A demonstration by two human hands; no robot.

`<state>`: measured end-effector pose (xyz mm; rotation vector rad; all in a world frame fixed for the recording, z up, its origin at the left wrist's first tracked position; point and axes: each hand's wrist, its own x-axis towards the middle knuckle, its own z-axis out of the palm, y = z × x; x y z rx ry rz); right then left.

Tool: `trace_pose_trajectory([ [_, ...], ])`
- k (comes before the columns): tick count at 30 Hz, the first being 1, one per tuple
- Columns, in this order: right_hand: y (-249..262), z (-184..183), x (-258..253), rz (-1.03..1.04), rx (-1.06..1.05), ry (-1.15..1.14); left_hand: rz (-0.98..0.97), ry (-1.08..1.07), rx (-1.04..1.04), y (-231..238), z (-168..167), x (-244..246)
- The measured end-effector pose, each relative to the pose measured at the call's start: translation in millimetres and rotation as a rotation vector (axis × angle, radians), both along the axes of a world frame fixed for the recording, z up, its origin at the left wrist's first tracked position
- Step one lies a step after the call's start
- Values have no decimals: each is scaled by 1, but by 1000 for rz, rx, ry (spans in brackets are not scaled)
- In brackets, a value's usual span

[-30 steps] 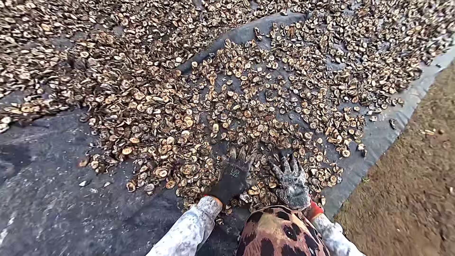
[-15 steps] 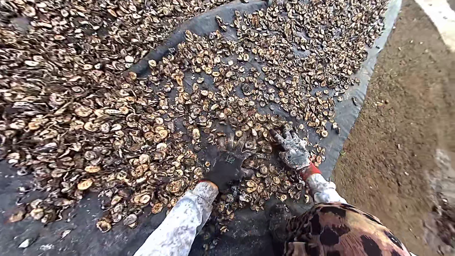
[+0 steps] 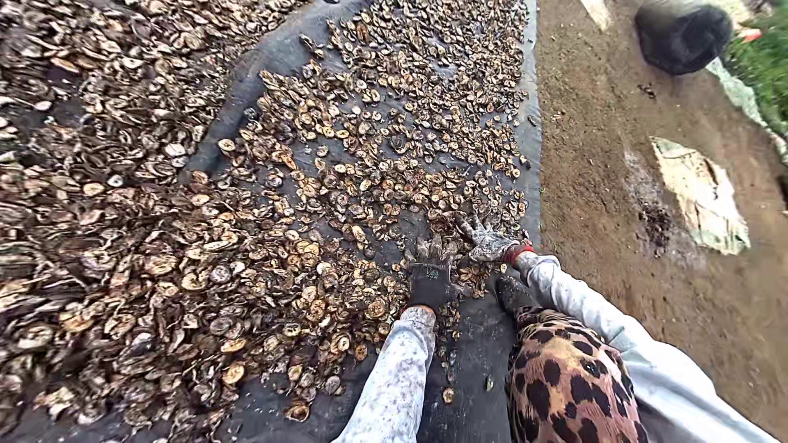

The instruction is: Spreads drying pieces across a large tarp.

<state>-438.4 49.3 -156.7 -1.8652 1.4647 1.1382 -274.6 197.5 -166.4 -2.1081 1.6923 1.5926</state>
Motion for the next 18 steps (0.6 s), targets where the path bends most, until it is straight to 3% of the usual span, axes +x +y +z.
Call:
trace_pose_trajectory([
  [2,33,-15,-13,195,-95,-278,20,-19,-34,27,4,-4],
  [3,53,-12,-4,246,-97,-274,33,-33,-78,36,7,-6],
  [5,109,5,4,198,-103,-173,32,25,-50,50,30,-1],
  [8,172,-38,-47,164,-493,-521,92,76,-89,44,49,27],
  [9,180,-27,-49,102,-474,-509,142,79,-119,38,51,33],
  [11,173,32,-26,-160,-232,-315,274,63,-205,25,53,41],
  [12,163,39,-26,-272,-245,-334,338,47,-261,19,53,45],
  [16,99,26,-34,-569,-300,-641,380,-37,-425,3,46,60],
  [18,80,26,-43,-541,-296,-682,286,-96,-364,-7,51,65],
])
